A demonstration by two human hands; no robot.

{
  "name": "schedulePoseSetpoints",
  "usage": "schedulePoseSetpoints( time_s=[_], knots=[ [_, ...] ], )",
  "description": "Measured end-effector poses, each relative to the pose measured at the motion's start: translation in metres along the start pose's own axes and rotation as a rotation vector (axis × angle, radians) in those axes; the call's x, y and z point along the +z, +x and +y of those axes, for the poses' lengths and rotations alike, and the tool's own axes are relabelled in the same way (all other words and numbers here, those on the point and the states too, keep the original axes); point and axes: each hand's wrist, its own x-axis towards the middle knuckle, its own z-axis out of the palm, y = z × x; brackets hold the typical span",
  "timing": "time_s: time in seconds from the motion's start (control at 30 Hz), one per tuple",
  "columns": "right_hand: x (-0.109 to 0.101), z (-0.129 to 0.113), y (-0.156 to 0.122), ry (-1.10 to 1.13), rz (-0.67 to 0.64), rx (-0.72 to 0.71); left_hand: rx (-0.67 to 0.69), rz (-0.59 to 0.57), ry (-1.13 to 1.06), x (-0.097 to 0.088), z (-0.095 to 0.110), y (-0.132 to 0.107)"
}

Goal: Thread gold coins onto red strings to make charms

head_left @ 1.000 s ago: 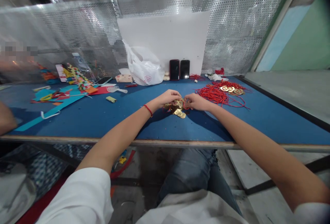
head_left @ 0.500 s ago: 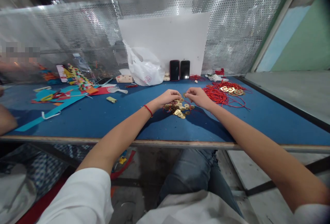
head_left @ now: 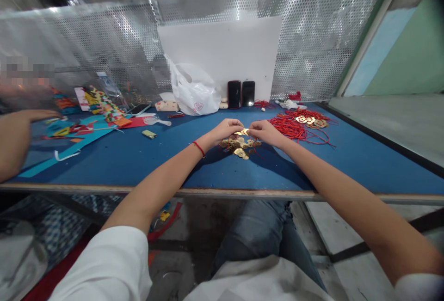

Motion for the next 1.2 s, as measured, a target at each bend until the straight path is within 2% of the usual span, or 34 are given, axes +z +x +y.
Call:
schedulePoseSetpoints(
  time_s=[0.43,0.6,0.67,0.77,0.83,1.0,1.2],
  knots=[
    [0.003,0.003,0.001,0.031,-0.004,-0.019,0.033,-0.071,0.005,0.001,0.000,-0.004],
    [0.004,0.008,0.006,0.082,0.163,0.015,0.022,-0.033,-0.044,0.002,-0.001,-0.001],
    [0.004,0.010,0.007,0.178,0.158,0.073,0.028,-0.017,-0.063,0.002,-0.001,-0.001],
    [0.005,0.010,0.006,0.412,0.038,0.157,0.035,0.015,-0.100,0.002,0.000,0.000],
    [0.005,0.010,0.005,0.544,0.002,0.178,0.023,0.053,-0.135,-0.001,-0.001,0.002],
    [-0.004,0.006,0.003,0.775,0.090,0.149,-0.018,0.137,-0.163,-0.008,-0.004,0.006],
    [-0.015,0.005,0.002,0.995,0.097,0.118,-0.024,0.128,-0.241,-0.009,-0.004,0.004]
  ],
)
